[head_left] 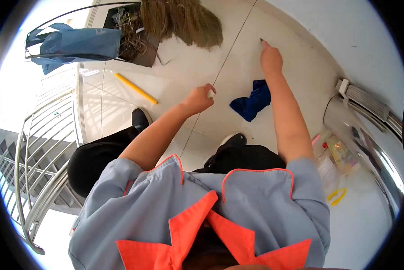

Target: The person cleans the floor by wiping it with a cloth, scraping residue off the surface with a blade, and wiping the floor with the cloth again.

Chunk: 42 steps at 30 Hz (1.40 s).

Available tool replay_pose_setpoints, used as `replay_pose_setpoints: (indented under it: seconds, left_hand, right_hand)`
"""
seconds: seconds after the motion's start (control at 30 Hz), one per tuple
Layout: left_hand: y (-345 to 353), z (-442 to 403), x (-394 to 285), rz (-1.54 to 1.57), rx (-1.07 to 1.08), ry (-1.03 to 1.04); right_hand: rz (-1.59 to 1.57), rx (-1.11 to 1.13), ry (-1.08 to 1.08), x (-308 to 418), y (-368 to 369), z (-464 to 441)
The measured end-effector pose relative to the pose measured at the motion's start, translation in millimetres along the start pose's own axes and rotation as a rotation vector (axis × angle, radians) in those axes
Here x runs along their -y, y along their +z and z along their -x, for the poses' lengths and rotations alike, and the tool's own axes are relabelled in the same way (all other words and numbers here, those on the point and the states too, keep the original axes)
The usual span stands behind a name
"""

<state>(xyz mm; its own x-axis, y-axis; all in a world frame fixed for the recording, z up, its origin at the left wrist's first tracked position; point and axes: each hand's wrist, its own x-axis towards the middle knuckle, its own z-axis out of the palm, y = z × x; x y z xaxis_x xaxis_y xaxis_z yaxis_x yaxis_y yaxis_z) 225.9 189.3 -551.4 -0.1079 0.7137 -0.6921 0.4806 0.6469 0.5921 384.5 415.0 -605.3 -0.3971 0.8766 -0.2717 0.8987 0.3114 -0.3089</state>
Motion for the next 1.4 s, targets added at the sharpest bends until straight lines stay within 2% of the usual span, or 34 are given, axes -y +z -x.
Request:
replay_pose_setpoints:
  seconds: [0.07, 0.1, 0.2, 0.27, 0.33, 0.4, 0.47, 0.53, 0.63, 0.73, 0.77, 0.8, 0.87, 0.9, 0.97, 1.07, 1.1, 1.2, 1.23, 1.37, 1.4]
  left_hand:
    - [-3.2, -5.6, -1.2, -0.041, -0.043, 0.037]
    - [-4.6, -7.1, 0.3, -0.002, -0.034, 0.037]
    - [-4.3, -4.0, -3.5, 0.062, -0.015, 0.002]
    - [-2.5, -4.7, -3.1, 0.08, -0.018, -0.024]
    - [-1.9, 0.4, -0.7, 0.067, -0.018, -0.007]
    - [-8.2, -0.1, -7.7, 0.068, 0.002, -0.033]
    - [-10.9, -1.2, -9.5, 0.075, 0.028, -0.075]
    - [-7.7, -7.0, -8.7, 0.003, -0.063, 0.075]
    - [-2.7, -4.8, -10.1, 0.046, -0.025, 0.034]
    - [-1.0, -4.1, -4.5, 0.025, 0.02, 0.014]
    - [-2.2, -6.9, -6.8, 0.026, 0.012, 0.026]
    - [-3.9, -7.9, -8.4, 0.007, -0.009, 0.036]
    - [-3.3, -8.9, -8.6, -0.011, -0.018, 0.035]
    - [-2.0, -10.1, -9.4, 0.012, -0.037, 0.07]
    - [4.8, -7.4, -4.9, 0.035, -0.047, 0.095]
    - [3.8, -4.2, -8.5, 0.0, -0.007, 0.064]
    - [3.4, -2.1, -9.0, -0.009, 0.002, 0.044]
    - [-2.1, -4.6, -9.8, 0.024, -0.017, 0.033]
    - [-0.1, -5.1, -9.3, 0.065, -0.03, 0.046]
    - [3.7, 0.0, -6.0, 0.054, 0.014, 0.024]
    - [5.0, 2.2, -4.6, 0.008, 0.018, 0.022]
  right_hand:
    - [0.018, 0.097, 0.039, 4.6, 10.7, 3.6]
    - [0.006, 0.034, -0.035, 6.2, 21.7, 17.5]
    - [0.068, 0.097, -0.044, 12.6, 19.5, 42.0]
    - [0.115, 0.091, -0.013, -4.7, 10.1, 20.5]
    - [-0.017, 0.004, 0.055, -32.1, 1.9, -2.2]
    - [0.024, -0.001, -0.013, -37.0, -3.7, 7.9]
    - [0.159, 0.089, -0.138, -35.0, 18.9, 37.9]
    - [0.15, 0.064, -0.113, -22.2, 20.2, 61.6]
    - [0.096, 0.055, 0.078, -29.9, 3.6, 46.3]
    - [0.04, 0.077, 0.074, -39.5, 6.6, 38.9]
    - [0.058, 0.043, -0.004, -42.2, 18.2, 49.9]
    - [0.083, 0.103, -0.025, -28.9, 15.9, 70.3]
    - [0.125, 0.011, -0.132, -21.8, 40.6, 99.0]
    - [0.124, 0.022, -0.126, -23.0, 32.2, 96.1]
    - [0.078, 0.057, 0.069, -25.6, 6.4, 77.3]
    - [0.014, 0.052, 0.088, -33.3, 5.9, 66.6]
    - [0.058, 0.04, 0.01, -30.4, 10.4, 77.6]
    - [0.003, 0.255, -0.105, -0.8, 18.1, 127.1]
    - [0.001, 0.265, -0.101, -2.4, 21.3, 129.5]
    - [0.058, 0.024, -0.053, -25.3, 18.1, 88.0]
    - [0.078, 0.065, -0.002, -30.9, 10.6, 64.3]
